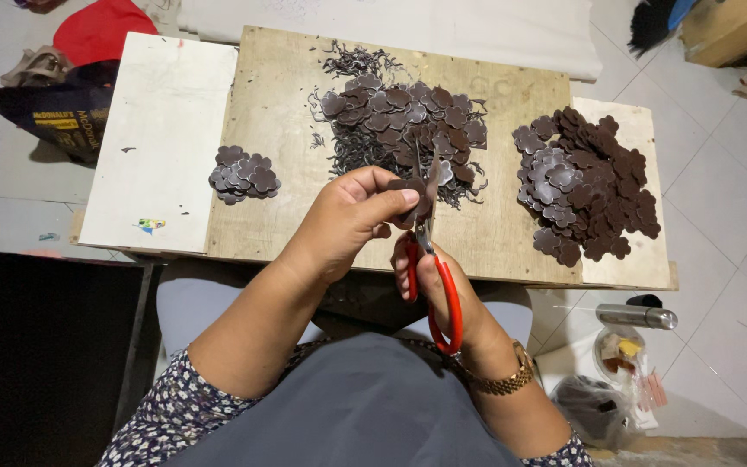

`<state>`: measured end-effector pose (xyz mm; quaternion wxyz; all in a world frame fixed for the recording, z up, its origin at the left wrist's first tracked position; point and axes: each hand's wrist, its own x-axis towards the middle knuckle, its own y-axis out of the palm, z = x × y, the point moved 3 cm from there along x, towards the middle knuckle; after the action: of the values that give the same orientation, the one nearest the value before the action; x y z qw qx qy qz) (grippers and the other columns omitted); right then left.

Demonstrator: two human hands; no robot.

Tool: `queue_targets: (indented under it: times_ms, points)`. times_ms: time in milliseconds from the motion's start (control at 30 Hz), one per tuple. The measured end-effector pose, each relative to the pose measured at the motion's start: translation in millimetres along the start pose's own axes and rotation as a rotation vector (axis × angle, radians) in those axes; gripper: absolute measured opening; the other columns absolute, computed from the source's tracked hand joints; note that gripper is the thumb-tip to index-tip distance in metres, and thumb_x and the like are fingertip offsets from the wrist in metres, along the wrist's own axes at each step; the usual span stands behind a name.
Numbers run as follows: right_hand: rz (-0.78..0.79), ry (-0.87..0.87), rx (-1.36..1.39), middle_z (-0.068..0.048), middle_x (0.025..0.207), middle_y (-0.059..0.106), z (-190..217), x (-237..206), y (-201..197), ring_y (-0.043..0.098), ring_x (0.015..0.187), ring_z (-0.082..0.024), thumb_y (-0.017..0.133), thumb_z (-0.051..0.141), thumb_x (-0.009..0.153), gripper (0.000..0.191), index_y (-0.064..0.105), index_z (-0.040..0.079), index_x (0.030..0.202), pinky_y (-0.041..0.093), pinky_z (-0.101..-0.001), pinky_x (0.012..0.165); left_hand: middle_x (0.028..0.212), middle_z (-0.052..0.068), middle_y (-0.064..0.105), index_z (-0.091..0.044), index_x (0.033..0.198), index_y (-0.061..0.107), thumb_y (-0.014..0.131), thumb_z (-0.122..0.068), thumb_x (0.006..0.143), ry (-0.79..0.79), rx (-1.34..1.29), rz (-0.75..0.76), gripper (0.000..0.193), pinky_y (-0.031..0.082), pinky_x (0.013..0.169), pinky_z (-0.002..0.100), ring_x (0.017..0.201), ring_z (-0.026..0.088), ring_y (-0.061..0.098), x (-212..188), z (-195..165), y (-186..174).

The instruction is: The person uses red-handled scissors to cut dark brown flower-shaped pieces from a sheet of material. They trim the edges of each piece and place the finished shapes into a pile on the wooden board.

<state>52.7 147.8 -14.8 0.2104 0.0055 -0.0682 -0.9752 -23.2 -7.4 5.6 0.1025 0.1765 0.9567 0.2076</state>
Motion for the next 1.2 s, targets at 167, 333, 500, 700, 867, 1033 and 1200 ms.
queue_targets:
  times_ms: [167,333,500,700,867,1033,1200]
  points:
    - [-0.084,0.032,0.03,0.0,0.087,0.048,-5.0,-1.0,2.6,0.045,0.076,-0.01,0.041,0.055,0.107,0.051,0.052,0.005,0.107,0.042,-0.0241,0.069,0.083,-0.002,0.072,-0.012,0.093,0.066,0.073,-0.02,0.092,-0.023,-0.051,-0.024,0.01,0.047,0.064,0.022,0.074,0.005,0.063,0.5,4.1,3.1]
    - [-0.101,0.037,0.059,0.001,0.084,0.046,-10.3,0.3,2.5,0.042,0.072,-0.009,0.04,0.051,0.108,0.046,0.051,0.007,0.101,0.04,-0.0227,0.065,0.083,-0.001,0.071,-0.011,0.093,0.065,0.072,-0.018,0.092,-0.02,-0.099,-0.051,0.01,0.047,0.063,0.021,0.074,0.006,0.064,0.8,7.5,5.1]
    - [-0.087,0.086,0.131,0.002,0.08,0.042,-11.0,-0.9,0.1,0.037,0.068,-0.007,0.042,0.049,0.108,0.043,0.05,0.008,0.098,0.033,-0.0215,0.059,0.084,-0.001,0.071,-0.01,0.093,0.065,0.073,-0.016,0.091,-0.008,-0.088,-0.048,0.01,0.046,0.061,0.02,0.074,0.006,0.063,2.6,6.8,0.1]
    - [-0.074,0.114,0.082,0.004,0.078,0.042,-5.7,-2.2,-1.0,0.036,0.064,-0.006,0.044,0.052,0.107,0.044,0.049,0.009,0.096,0.032,-0.021,0.056,0.083,-0.001,0.071,-0.01,0.092,0.066,0.073,-0.015,0.09,-0.014,-0.035,-0.058,0.009,0.045,0.06,0.02,0.073,0.006,0.063,2.0,2.8,-4.4]
    - [-0.079,0.131,0.08,0.005,0.077,0.042,-7.4,-1.5,-1.9,0.035,0.061,-0.006,0.046,0.053,0.105,0.045,0.049,0.01,0.094,0.031,-0.021,0.053,0.085,-0.001,0.071,-0.01,0.092,0.066,0.072,-0.015,0.09,-0.04,-0.02,-0.071,0.008,0.046,0.062,0.02,0.074,0.005,0.063,-0.1,-2.2,-4.1]
    - [-0.105,0.168,0.091,0.005,0.073,0.041,-13.3,-2.8,-5.5,0.034,0.057,-0.006,0.046,0.053,0.105,0.046,0.049,0.01,0.09,0.029,-0.0216,0.05,0.085,-0.001,0.073,-0.012,0.092,0.064,0.069,-0.015,0.088,-0.042,-0.032,-0.086,0.007,0.053,0.064,0.022,0.078,0.006,0.07,-0.2,-6.2,-6.0]
    - [-0.067,0.147,0.111,0.004,0.078,0.042,-14.4,-2.7,-6.8,0.037,0.063,-0.006,0.047,0.051,0.106,0.042,0.051,0.01,0.098,0.033,-0.0216,0.056,0.083,0.001,0.071,-0.007,0.096,0.068,0.07,-0.012,0.09,-0.015,-0.053,-0.086,0.008,0.05,0.061,0.022,0.07,0.007,0.064,1.1,-6.0,-12.3]
